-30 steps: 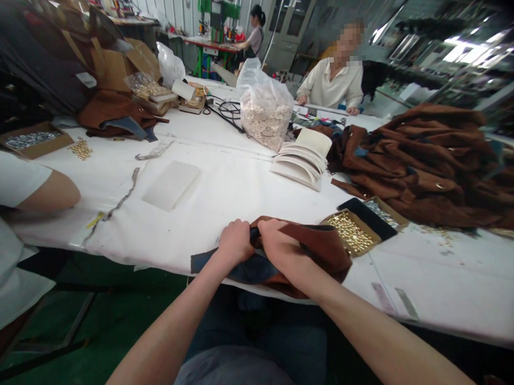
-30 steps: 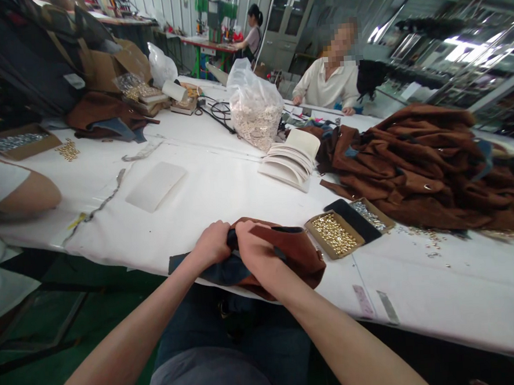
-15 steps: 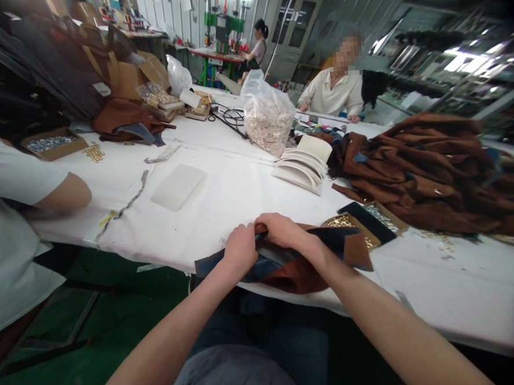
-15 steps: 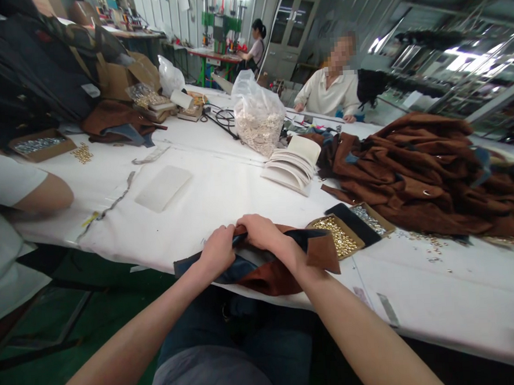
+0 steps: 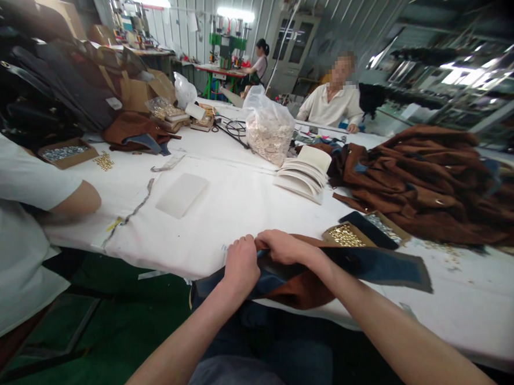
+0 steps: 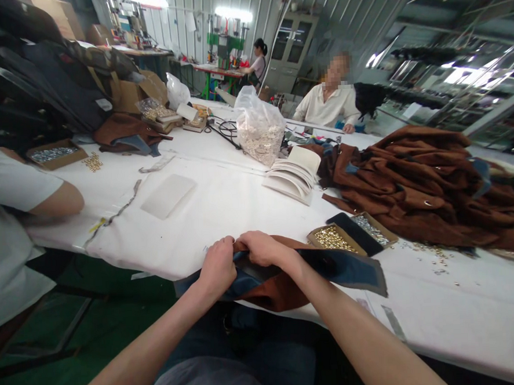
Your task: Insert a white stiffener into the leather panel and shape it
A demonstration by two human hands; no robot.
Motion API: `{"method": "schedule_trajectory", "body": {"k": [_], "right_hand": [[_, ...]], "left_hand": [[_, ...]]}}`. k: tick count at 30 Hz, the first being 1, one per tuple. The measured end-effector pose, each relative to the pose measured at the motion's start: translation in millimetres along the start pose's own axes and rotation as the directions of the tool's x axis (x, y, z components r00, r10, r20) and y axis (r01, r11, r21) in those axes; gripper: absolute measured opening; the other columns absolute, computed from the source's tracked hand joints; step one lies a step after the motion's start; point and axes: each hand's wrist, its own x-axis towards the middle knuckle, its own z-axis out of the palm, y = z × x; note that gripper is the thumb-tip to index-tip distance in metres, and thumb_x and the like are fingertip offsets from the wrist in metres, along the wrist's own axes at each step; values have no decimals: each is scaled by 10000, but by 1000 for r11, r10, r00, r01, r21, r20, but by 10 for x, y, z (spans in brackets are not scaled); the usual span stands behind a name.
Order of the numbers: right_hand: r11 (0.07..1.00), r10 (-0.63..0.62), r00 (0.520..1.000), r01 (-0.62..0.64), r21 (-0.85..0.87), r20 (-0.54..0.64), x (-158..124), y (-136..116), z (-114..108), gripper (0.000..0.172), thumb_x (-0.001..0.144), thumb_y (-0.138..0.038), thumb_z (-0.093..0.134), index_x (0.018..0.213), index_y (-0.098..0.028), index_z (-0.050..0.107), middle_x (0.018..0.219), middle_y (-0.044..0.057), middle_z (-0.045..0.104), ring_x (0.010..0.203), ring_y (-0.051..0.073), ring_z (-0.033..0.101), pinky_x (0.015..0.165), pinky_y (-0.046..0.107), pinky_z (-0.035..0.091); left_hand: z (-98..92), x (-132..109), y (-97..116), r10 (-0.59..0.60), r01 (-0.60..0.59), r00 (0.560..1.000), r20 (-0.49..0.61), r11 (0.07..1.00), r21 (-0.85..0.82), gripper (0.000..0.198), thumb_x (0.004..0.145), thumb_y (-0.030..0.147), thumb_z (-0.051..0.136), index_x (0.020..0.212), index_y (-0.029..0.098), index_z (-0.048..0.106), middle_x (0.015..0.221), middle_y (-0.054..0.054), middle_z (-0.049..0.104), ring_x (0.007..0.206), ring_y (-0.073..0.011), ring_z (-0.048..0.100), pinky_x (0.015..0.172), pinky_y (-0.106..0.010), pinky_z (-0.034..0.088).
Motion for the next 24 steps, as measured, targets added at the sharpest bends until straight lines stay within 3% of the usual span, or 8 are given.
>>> {"method": "schedule_trajectory", "body": {"k": [3,5,8,11,15,19,22,24], "right_hand": [[999,-34,996,32,-27,-85,-133,-83,56,321,738,32,685,967,-194,686,1076,67,771,1025,251,670,876,320,423],[999,-29,991,24,-35,-128,-238,-135,100,296,785,3,692,996,-205,689,1065,57,769,1010,254,665,869,334,411],[997,-28,981,14,-75,-191,-399,-211,128,274,850,-6,651,1019,-216,695,976,41,758,908,254,640,837,370,379],[989,-107,943,68,-135,-315,-571,-274,82,396,828,48,583,1104,-209,700,1015,55,753,941,273,626,894,409,386],[982,-185,842,148,-113,-506,-843,-277,-18,443,822,60,546,1156,-198,681,1075,75,736,1013,290,619,968,446,420],[962,-264,742,251,-110,-617,-1073,-228,-28,467,920,28,566,1317,-199,661,1181,79,751,1070,288,641,988,464,449],[947,-309,707,291,-137,-636,-1166,-218,13,361,1006,-4,570,1298,-193,663,1190,78,751,1077,279,659,983,470,463],[939,-334,679,299,-169,-654,-1210,-211,41,297,1049,-15,559,1275,-175,666,1175,86,750,1072,272,670,984,472,475]], "left_hand": [[-98,-99,-42,-19,25,999,50,993,-116,325,968,181,764,1278,124,686,1324,-228,727,1256,-430,689,1083,-532,523],[-197,-145,-133,-14,44,992,124,970,-240,446,918,430,905,1218,147,734,1262,-190,763,1159,-403,723,1007,-487,550],[-382,-170,-296,61,67,963,264,891,-448,572,952,686,829,1201,173,790,1139,-112,824,1043,-327,762,908,-405,564],[-563,-189,-377,160,85,926,341,793,-603,709,1015,825,690,1249,167,811,1168,-101,848,1073,-302,769,906,-369,561],[-677,-302,-341,218,100,923,318,661,-743,806,1051,844,633,1533,203,711,1484,-124,771,1331,-333,719,1094,-412,557],[-563,-434,-303,428,96,848,313,458,-884,892,930,702,898,1679,312,611,1687,-96,630,1459,-380,639,1198,-471,519],[-445,-474,-254,416,71,853,314,505,-860,1046,833,665,1003,1722,352,548,1650,-92,626,1324,-350,674,1147,-482,542],[-414,-479,-182,419,9,862,286,552,-834,1016,844,643,1002,1707,343,558,1640,-94,620,1390,-361,641,1206,-505,526]]}}
